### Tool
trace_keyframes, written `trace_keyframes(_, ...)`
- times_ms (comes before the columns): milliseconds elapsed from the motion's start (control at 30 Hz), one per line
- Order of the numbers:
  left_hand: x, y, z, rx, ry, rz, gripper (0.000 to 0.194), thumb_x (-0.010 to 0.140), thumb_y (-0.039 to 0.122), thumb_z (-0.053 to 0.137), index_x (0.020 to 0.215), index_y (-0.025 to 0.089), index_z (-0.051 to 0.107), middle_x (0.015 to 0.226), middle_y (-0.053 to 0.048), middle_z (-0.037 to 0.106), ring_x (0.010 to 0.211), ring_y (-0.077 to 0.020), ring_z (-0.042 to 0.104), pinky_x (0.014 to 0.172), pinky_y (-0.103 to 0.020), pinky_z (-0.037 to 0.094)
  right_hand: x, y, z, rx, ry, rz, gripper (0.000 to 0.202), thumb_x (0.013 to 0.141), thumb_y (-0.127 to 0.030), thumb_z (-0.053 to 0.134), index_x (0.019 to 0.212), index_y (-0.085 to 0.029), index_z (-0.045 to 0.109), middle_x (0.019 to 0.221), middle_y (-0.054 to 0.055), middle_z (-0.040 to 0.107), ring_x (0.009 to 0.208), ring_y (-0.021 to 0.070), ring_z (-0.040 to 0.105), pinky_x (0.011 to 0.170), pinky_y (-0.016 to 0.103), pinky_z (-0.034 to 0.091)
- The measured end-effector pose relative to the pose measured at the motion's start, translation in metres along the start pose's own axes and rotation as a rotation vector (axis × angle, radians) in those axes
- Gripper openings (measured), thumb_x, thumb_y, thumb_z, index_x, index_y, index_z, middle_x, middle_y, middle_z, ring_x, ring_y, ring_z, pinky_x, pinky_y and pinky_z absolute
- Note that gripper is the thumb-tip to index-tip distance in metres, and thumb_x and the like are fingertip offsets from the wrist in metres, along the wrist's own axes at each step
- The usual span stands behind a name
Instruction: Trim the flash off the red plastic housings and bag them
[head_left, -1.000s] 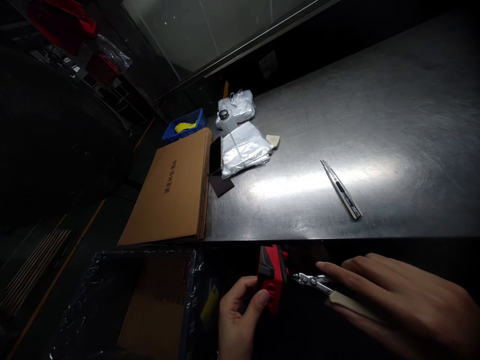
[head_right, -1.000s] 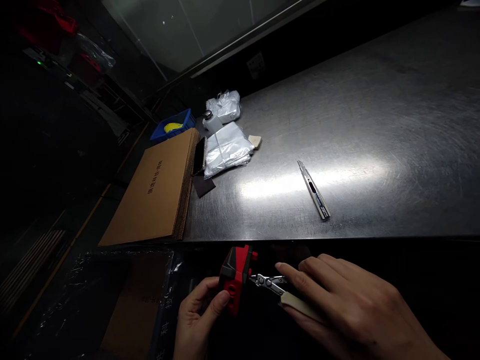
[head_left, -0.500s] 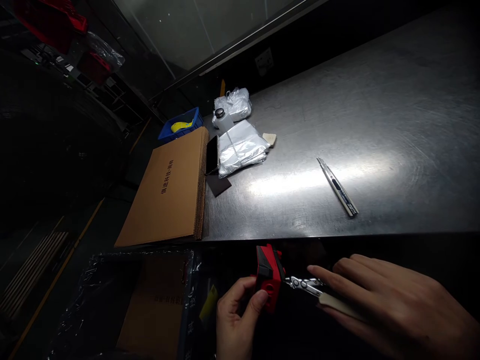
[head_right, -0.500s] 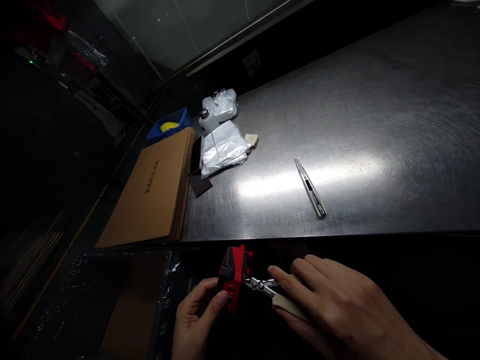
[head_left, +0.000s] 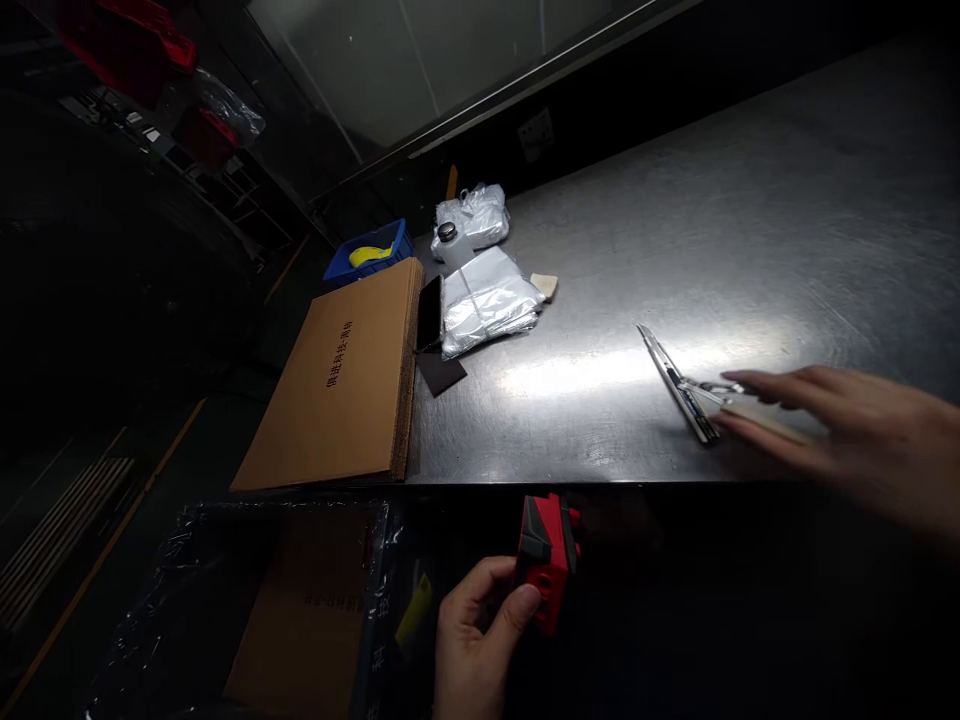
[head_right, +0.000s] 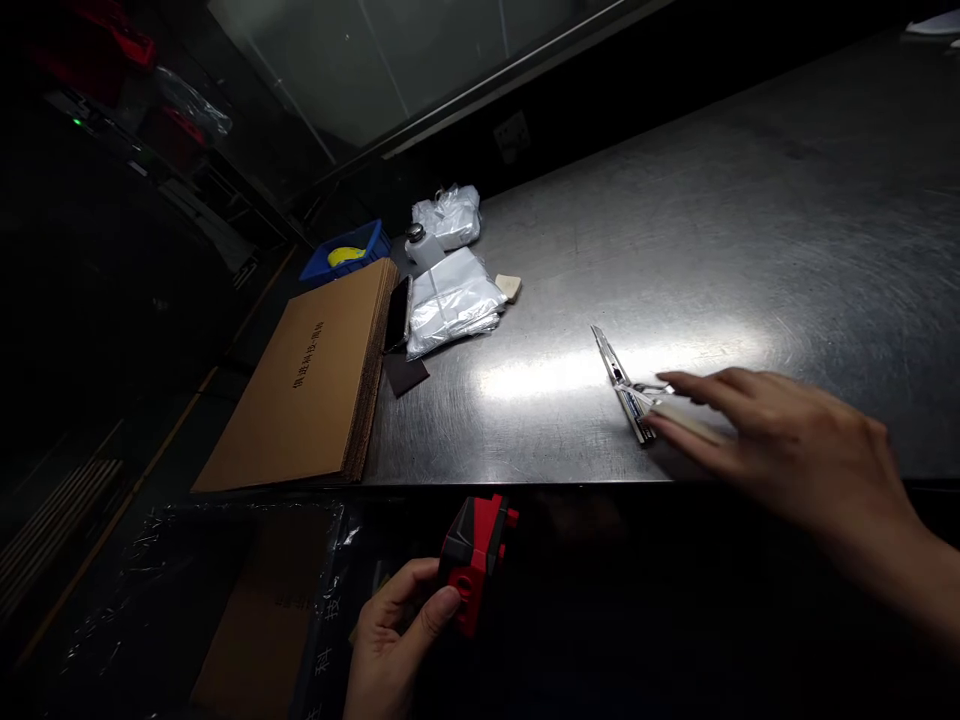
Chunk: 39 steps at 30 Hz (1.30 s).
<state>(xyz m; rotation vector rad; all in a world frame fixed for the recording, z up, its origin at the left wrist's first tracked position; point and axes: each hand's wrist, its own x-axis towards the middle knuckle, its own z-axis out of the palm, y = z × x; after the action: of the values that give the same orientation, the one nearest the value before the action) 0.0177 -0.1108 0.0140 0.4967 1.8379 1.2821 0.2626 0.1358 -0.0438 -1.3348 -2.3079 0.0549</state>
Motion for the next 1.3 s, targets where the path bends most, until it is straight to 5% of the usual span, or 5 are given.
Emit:
trace_keyframes(133,0.000,-0.004,0.000,-0.019,0.040,0.024,0.023,0.072,0.043,0.085,0.081,0.022,0.082,0.077,-0.001,0.078,0.076,-0.0191,0.069,0.071,-0.022,0.052,0.042,0.039,0.023,-0.192,0.022,0.026,0.104,0.082,-0.090,0.005,0.117,-0.016,0.070,0.100,0.017,0.071,0.089,0.0360,0.064,0.073,0.046,0.047)
trace_keyframes(300,0.002,-0.008,-0.001,-0.022,0.045,0.034,0.025,0.071,0.046,0.086,0.080,0.022,0.082,0.076,-0.001,0.078,0.075,-0.0186,0.069,0.071,-0.022,0.053,0.063,0.014,0.026,-0.167,0.023,-0.022,0.109,0.090,-0.079,-0.004,0.130,0.000,0.060,0.130,0.033,0.059,0.125,0.0452,0.050,0.091,0.057,0.042)
trace_keyframes(633,0.007,-0.005,0.000,-0.112,-0.015,-0.073,0.029,0.073,0.041,0.085,0.088,0.018,0.078,0.079,-0.004,0.077,0.073,-0.0163,0.068,0.068,-0.021,0.052,0.065,-0.047,0.040,-0.043,-0.119,-0.173,0.040,0.105,-0.036,0.035,0.116,-0.012,0.065,0.086,0.011,0.067,0.077,0.0228,0.066,0.053,0.026,0.038)
trace_keyframes(1067,0.016,-0.007,-0.002,0.032,-0.220,-0.135,0.024,0.083,0.037,0.074,0.098,0.020,0.081,0.078,-0.005,0.076,0.073,-0.0176,0.067,0.070,-0.025,0.051,0.050,-0.044,0.022,-0.069,-0.113,-0.084,0.043,0.104,-0.036,0.034,0.091,-0.009,0.065,0.083,0.019,0.066,0.080,0.0289,0.065,0.049,0.030,0.027)
trace_keyframes(1300,0.015,-0.004,0.000,0.021,-0.175,-0.155,0.023,0.083,0.036,0.073,0.095,0.018,0.081,0.071,-0.002,0.070,0.071,-0.0165,0.062,0.068,-0.024,0.048,0.021,-0.047,-0.009,0.693,-0.344,0.184,0.034,0.100,-0.044,0.054,0.127,-0.024,0.055,0.076,0.005,0.075,0.051,0.0161,0.071,0.045,0.021,0.053)
